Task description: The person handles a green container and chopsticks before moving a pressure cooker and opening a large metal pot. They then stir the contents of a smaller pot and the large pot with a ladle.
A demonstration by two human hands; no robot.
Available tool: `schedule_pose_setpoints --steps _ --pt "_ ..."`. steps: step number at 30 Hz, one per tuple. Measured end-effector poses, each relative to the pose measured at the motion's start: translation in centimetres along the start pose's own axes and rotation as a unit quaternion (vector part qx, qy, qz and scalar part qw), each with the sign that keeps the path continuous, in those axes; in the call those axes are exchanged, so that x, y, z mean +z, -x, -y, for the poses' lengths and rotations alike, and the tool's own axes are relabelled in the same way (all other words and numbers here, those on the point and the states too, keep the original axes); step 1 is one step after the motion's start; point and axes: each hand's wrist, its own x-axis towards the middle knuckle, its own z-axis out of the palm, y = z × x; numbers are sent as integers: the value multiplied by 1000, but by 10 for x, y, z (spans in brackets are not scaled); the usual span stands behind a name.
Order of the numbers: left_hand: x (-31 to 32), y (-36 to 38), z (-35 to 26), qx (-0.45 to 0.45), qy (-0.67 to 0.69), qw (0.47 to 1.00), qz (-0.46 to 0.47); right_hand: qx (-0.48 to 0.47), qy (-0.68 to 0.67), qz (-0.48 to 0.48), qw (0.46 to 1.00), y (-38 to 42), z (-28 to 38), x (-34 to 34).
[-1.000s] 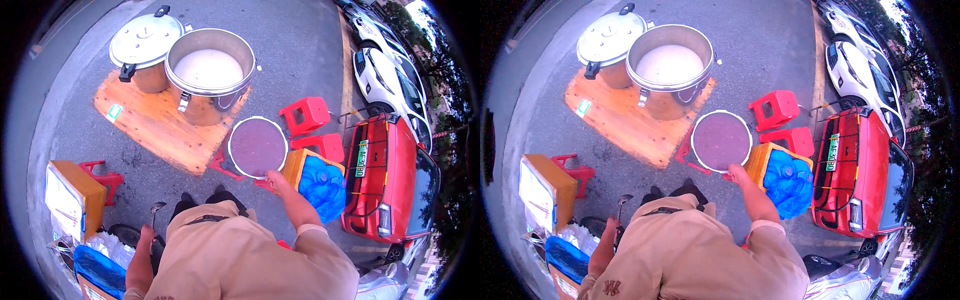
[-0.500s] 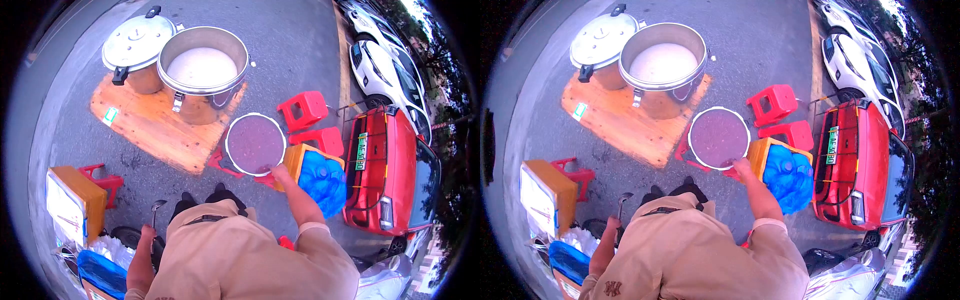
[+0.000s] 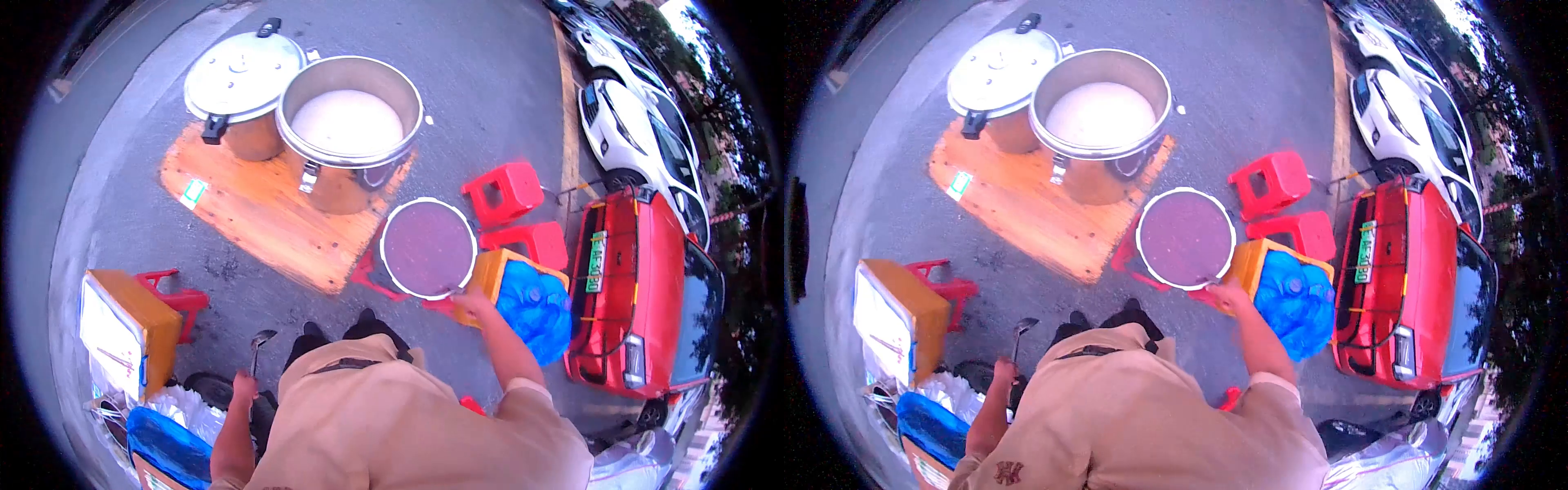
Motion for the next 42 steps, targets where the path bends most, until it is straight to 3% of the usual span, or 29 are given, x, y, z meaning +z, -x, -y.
schedule_pose_setpoints --steps 1,3,4,5,7,8,9,10,11,13,15,18,20,22,26,28,29,30,31,33,34,35,36,37,38,39,40,42 --pt "-5 3 5 0 8 1000 -7 39 -36 18 998 26 12 -5" --pt "-7 17 9 112 18 989 -100 47 55 80 994 -20 -69 -17" --pt "-10 27 5 111 26 988 -107 33 292 184 938 -21 -83 -25" --pt "-14 45 -16 176 36 978 -107 17 510 272 816 -22 -87 -26" --pt "-21 98 -83 278 45 953 -112 93 404 331 848 19 -60 -9" --pt "-23 120 -118 310 43 943 -115 -191 429 377 799 -11 -106 0" --pt "-22 114 -131 302 87 947 -73 -482 450 300 689 3 -91 19" --pt "-22 110 -144 293 132 946 -32 -311 419 311 794 11 -71 43" --pt "-22 129 -178 274 167 947 10 -143 365 275 878 81 33 82" --pt "-10 170 -247 266 247 928 88 -139 165 314 925 115 97 143" --pt "7 186 -292 291 353 869 186 -87 35 444 891 163 176 189" --pt "29 200 -342 309 476 772 288 -161 10 498 852 208 225 239" --pt "38 198 -357 311 505 743 310 -205 -57 544 811 227 243 257" --pt "38 193 -363 307 534 715 331 -188 -108 521 825 235 245 269" --pt "30 180 -352 311 493 731 354 -174 -196 423 868 235 239 277" --pt "24 176 -344 382 349 789 332 -314 -39 241 918 239 242 262" --pt "20 161 -333 433 241 801 336 -372 -3 173 912 244 248 250" --pt "23 139 -318 456 192 809 318 -339 -24 163 926 256 261 235" --pt "26 118 -300 479 143 814 296 -402 59 90 909 257 271 213" --pt "13 85 -262 447 86 844 285 -470 83 -33 878 220 277 168" --pt "12 53 -230 413 69 872 252 -466 104 -50 877 239 306 145" --pt "9 26 -197 378 53 898 218 -512 184 -138 827 234 322 122" --pt "-5 22 -175 297 -15 937 186 -484 193 -143 842 232 339 102" --pt "-19 17 -153 212 -85 962 149 -502 205 -174 822 211 347 82" --pt "-27 2 -120 199 -76 967 143 -510 323 -231 763 215 371 69" --pt "-17 -53 -57 305 -221 926 26 -515 346 -269 736 208 385 63" --pt "-18 -78 -11 292 -295 910 -17 -520 384 -281 710 188 398 52" --pt "-45 -37 3 150 -245 956 57 -495 460 -297 674 154 425 46"
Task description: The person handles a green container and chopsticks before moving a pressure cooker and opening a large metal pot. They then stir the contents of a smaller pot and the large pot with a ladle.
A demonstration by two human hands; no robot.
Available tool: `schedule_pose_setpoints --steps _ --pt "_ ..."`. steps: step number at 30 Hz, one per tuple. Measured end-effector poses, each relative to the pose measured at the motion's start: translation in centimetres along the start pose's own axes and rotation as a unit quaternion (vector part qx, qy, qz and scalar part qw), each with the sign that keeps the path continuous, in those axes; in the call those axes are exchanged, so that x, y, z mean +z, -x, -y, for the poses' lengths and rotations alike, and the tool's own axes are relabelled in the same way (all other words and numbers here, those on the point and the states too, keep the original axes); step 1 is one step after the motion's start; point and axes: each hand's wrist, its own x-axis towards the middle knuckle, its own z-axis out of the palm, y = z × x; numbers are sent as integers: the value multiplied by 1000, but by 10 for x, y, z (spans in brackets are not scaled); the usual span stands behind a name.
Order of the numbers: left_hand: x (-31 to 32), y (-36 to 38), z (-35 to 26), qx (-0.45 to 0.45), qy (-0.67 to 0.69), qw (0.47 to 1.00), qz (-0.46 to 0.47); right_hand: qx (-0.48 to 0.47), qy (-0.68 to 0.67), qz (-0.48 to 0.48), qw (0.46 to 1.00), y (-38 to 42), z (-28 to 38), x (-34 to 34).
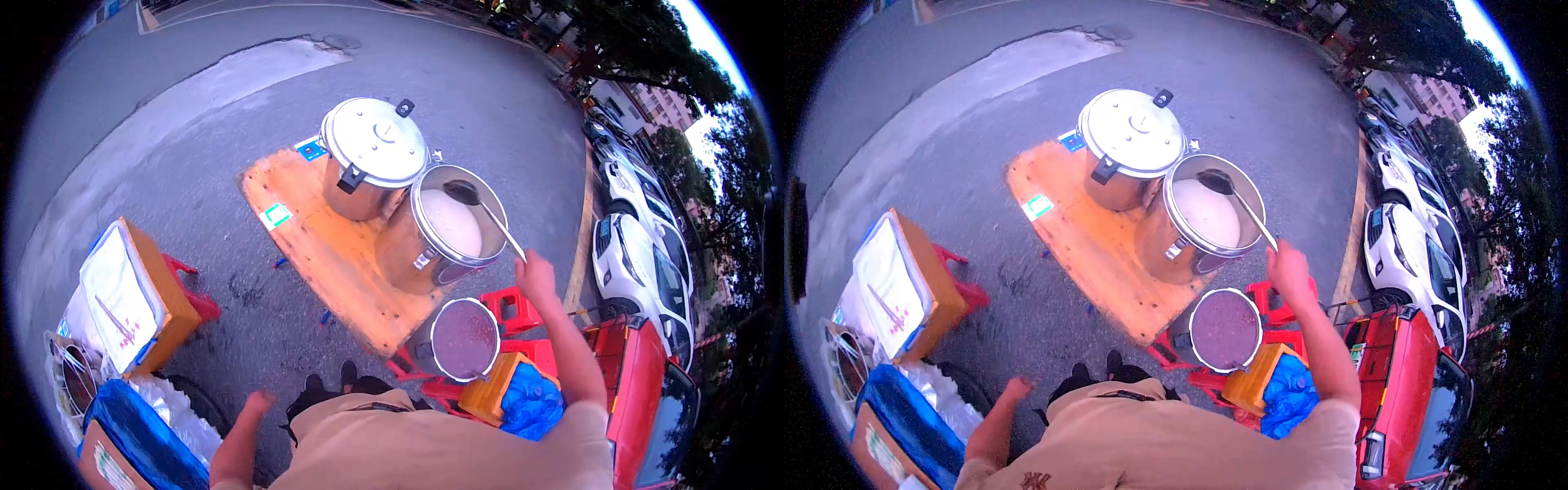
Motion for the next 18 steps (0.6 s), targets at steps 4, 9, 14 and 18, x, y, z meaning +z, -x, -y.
schedule_pose_setpoints --steps 4,9,14,18 --pt "72 -4 116 56 -148 986 53 -22 98 81 992 -66 -13 58" --pt "118 43 96 -219 499 837 -55 -114 139 111 977 -114 0 97" --pt "121 63 33 -62 389 916 -76 -153 164 153 963 -139 6 129" --pt "123 45 5 -91 573 807 -112 -160 185 245 938 -148 10 130"
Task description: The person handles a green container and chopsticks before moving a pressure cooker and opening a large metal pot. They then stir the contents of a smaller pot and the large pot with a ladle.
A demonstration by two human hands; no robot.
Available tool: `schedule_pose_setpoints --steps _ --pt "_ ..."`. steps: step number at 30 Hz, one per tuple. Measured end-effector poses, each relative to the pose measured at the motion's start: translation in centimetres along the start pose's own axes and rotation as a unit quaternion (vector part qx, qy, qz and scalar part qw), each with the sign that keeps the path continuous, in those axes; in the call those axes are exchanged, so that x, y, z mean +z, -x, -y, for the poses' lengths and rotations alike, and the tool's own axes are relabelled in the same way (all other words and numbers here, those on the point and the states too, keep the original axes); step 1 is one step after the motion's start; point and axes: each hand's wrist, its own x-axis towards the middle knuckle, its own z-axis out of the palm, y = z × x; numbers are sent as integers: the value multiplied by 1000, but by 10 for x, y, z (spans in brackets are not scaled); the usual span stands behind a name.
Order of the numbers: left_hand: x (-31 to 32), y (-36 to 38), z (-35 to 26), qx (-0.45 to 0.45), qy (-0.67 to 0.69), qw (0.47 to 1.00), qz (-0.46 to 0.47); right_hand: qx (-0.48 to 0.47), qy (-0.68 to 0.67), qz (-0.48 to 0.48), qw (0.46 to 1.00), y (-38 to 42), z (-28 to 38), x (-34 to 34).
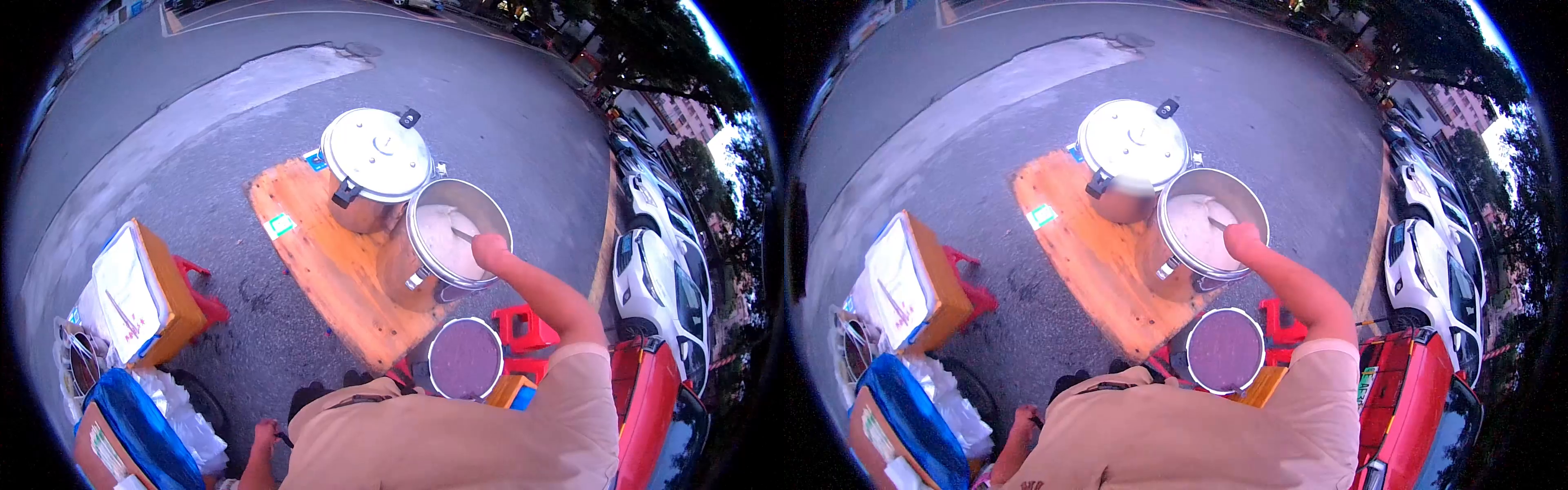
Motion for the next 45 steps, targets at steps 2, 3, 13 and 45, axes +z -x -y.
schedule_pose_setpoints --steps 2,3,13,45 --pt "10 -5 -5 4 37 999 -10 -16 8 35 999 3 -2 -9" --pt "15 -8 -11 8 72 997 -18 -36 24 68 997 4 -4 -13" --pt "22 13 -27 -56 -39 993 -96 -56 -124 192 972 29 -20 -38" --pt "38 -11 -60 -59 -66 995 -44 27 -193 -33 980 117 -12 -75"
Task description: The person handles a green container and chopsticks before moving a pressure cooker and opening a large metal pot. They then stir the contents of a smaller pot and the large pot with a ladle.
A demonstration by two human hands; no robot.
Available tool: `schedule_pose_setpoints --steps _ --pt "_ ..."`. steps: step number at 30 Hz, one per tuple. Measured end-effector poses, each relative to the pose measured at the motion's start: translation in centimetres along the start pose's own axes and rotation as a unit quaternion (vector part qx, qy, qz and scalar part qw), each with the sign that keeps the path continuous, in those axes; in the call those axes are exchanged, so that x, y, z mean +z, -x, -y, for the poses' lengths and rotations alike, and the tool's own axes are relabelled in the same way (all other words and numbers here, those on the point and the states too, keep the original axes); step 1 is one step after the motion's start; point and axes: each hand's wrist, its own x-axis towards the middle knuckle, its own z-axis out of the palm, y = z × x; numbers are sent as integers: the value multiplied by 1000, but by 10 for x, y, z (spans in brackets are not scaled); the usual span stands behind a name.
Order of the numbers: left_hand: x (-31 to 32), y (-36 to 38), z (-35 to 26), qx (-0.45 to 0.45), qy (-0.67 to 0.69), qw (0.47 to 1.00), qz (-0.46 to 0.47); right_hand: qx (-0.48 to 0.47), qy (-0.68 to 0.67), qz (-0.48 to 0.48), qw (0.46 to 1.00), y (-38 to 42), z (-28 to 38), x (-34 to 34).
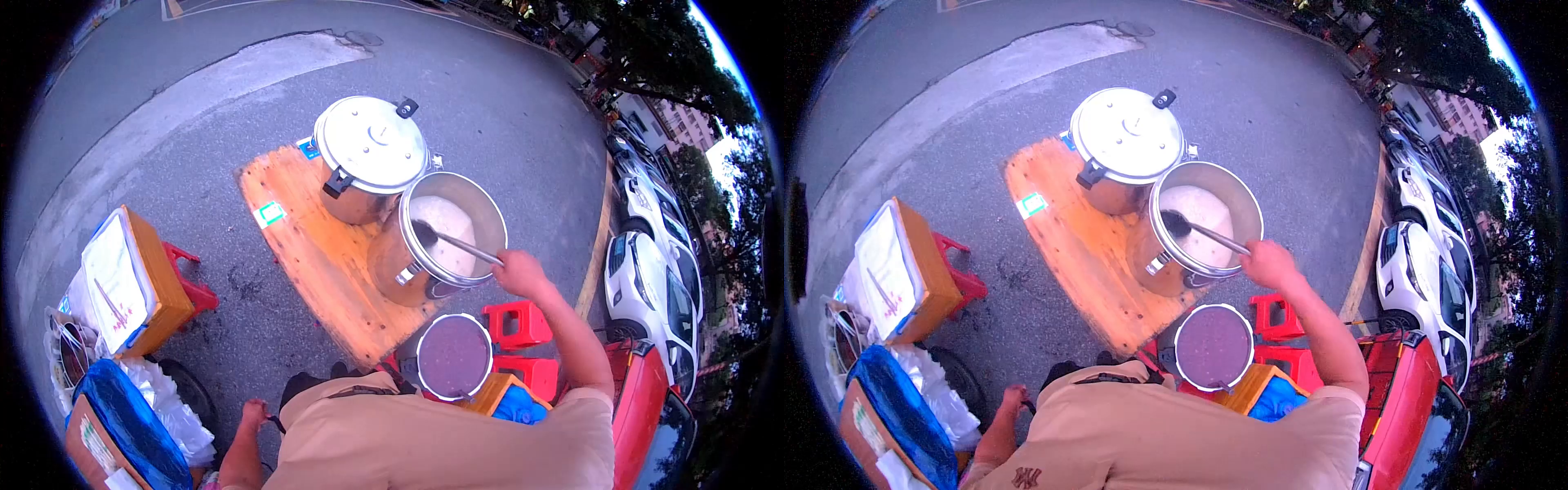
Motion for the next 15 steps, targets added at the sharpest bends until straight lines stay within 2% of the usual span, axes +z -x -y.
schedule_pose_setpoints --steps 4,8,11,15 --pt "-5 -17 16 26 29 999 -13 -25 101 -64 992 -35 4 25" --pt "-8 -15 25 14 37 999 -3 -53 159 -68 984 -67 -7 52" --pt "-10 -4 31 7 35 999 -15 -52 188 -39 980 -79 -10 63" --pt "-11 2 40 -5 7 1000 -27 -60 219 61 972 -93 -24 70"
